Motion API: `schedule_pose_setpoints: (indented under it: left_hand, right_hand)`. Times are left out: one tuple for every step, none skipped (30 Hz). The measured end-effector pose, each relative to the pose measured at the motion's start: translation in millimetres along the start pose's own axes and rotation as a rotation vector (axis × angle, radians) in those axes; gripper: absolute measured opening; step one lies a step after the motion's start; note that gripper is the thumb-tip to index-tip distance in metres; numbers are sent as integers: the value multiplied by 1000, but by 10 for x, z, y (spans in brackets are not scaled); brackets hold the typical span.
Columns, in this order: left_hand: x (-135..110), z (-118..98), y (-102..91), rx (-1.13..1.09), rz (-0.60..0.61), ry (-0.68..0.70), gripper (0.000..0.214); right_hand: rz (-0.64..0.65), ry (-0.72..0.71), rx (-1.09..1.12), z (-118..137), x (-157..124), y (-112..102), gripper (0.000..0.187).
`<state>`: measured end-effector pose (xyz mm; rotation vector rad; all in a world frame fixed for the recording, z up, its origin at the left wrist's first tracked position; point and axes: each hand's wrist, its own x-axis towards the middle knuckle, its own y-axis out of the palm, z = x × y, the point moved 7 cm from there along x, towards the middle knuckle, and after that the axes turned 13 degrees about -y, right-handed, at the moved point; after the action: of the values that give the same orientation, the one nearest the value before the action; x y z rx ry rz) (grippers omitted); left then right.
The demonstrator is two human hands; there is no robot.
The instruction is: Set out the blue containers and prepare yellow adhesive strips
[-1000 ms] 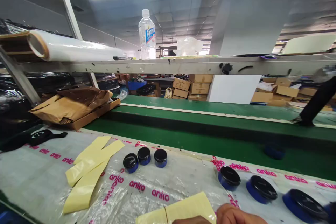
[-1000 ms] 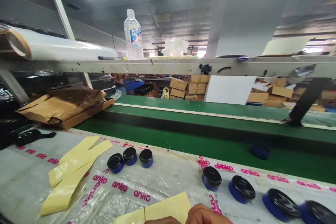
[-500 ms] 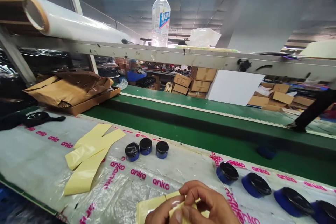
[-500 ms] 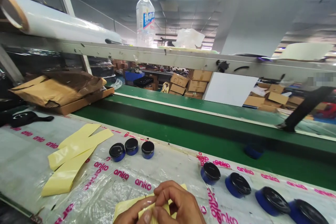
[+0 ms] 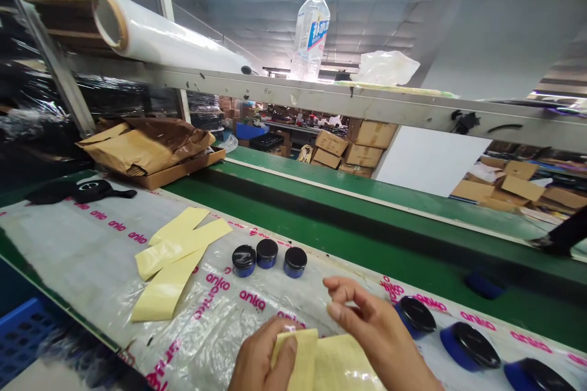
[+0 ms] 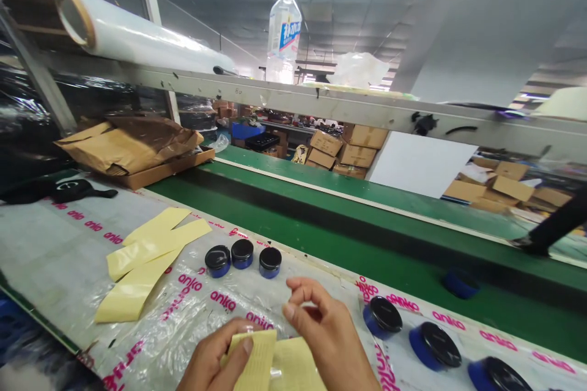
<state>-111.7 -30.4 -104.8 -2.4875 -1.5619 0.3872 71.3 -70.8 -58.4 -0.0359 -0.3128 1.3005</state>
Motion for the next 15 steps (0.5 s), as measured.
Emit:
schedule_pose_setpoints:
  left_hand:
    - [66, -33, -44, 34, -18, -2, 36]
    - [139, -54, -76, 68, -41, -13, 34]
    - [214, -69, -91, 101, -62, -26, 32]
    - [290, -79, -88, 133, -75, -37, 32]
    - [363, -84, -65, 163, -76, -47, 32]
    - [430, -89, -30, 188, -69, -54, 33]
    - [489, -92, 4, 202, -64, -61, 33]
    - [539, -95, 37, 211, -57, -68, 34]
    - [580, -99, 65, 218, -48, -75, 33]
    - [612, -106, 82, 220, -43, -77, 33]
    - [635, -115, 91, 219, -39, -75, 32]
    - [652, -123, 93, 218, -34, -69, 32]
    - [665, -126, 93, 218, -29, -63, 32]
    - [675, -119, 92, 219, -25, -58, 32]
    - [684, -100, 92, 219, -28, -56, 32]
  right_hand:
    - [-12, 1, 39, -30, 116, -2, 33]
    - [-27, 2, 86, -68, 234, 4, 33]
    - [-40, 4, 138, -116, 349, 20, 33]
    - [-44, 13, 190, -173, 456, 49, 33]
    - [-40, 32, 240, -240, 549, 86, 35]
    - [-34, 62, 286, -314, 627, 124, 37]
    - [-30, 99, 324, -389, 690, 157, 37]
    - [-29, 142, 351, -462, 740, 181, 38]
    - [-29, 186, 367, -529, 778, 199, 40]
    - [-23, 224, 373, -583, 811, 212, 42]
    - [-8, 252, 371, -621, 842, 224, 44]
    - [11, 273, 361, -648, 870, 233, 44]
    - [32, 288, 349, -664, 896, 240, 44]
    - [55, 298, 343, -672, 920, 248, 42]
    - [80, 302, 344, -673, 940, 256, 40]
